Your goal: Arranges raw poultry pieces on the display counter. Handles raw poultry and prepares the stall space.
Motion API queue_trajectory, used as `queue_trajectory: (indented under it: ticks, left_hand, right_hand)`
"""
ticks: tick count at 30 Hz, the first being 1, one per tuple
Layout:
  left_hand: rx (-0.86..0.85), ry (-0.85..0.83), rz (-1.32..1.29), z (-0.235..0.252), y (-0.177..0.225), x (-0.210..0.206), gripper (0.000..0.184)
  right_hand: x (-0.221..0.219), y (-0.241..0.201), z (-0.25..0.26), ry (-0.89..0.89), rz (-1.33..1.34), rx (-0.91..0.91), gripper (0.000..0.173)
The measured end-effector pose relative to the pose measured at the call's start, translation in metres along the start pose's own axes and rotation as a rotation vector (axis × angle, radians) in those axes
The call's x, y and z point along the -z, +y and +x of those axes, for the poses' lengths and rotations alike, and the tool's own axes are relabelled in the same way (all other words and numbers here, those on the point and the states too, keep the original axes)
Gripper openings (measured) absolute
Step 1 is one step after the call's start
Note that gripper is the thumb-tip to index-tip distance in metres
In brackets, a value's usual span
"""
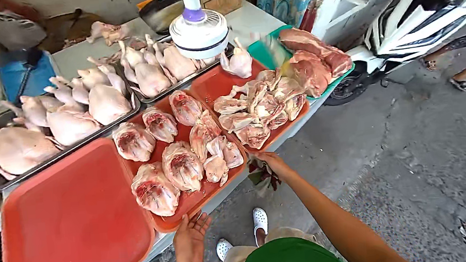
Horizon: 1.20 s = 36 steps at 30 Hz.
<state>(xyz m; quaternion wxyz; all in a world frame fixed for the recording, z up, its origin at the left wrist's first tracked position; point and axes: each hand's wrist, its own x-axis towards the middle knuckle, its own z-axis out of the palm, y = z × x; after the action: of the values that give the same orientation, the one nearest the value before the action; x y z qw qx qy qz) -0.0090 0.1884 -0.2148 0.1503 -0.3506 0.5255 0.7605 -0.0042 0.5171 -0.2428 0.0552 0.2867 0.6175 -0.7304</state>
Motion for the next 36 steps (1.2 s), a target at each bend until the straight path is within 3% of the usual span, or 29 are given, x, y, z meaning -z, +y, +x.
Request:
queue_trajectory:
  ticks: [3,5,15,21,27,29,32,36]
  left_hand:
    - [-0.014,-0.019,-0.049,0.001,-0.001,0.001,0.034]
    - [-0.033,-0.026,-0.086,-0.001,-0.002,0.0,0.032]
    - [-0.061,-0.004,-0.12,-0.003,-0.001,-0.005,0.028]
    - [-0.044,-0.061,-0.077,-0.008,-0.004,0.005,0.028]
    - [0.056,-0.252,0.11,-0.03,-0.033,0.005,0.033]
    - [0.117,-0.295,0.203,-0.033,-0.048,-0.007,0.039]
    - [0.19,-0.374,0.239,-0.04,-0.064,-0.027,0.056]
    - [0.148,-0.402,0.101,-0.056,-0.055,-0.041,0.057]
  right_hand:
    - [0.027,-0.003,0.004,0.215,0.141,0.01,0.036]
    - [0.039,-0.011,0.013,0.247,0.154,0.056,0.029]
    - [0.052,-0.031,0.028,0.17,-0.008,-0.014,0.029]
    - [0.069,-0.022,0.004,-0.045,-0.104,-0.08,0.033]
    - [0.029,0.025,-0.04,0.052,0.181,-0.375,0.049]
    - [-0.001,0.033,-0.057,-0.101,0.164,-0.324,0.046]
    - [-0.046,0.028,-0.085,-0.423,-0.083,-0.119,0.055]
    - [-0.072,0.035,-0.09,-0.352,-0.27,0.163,0.049]
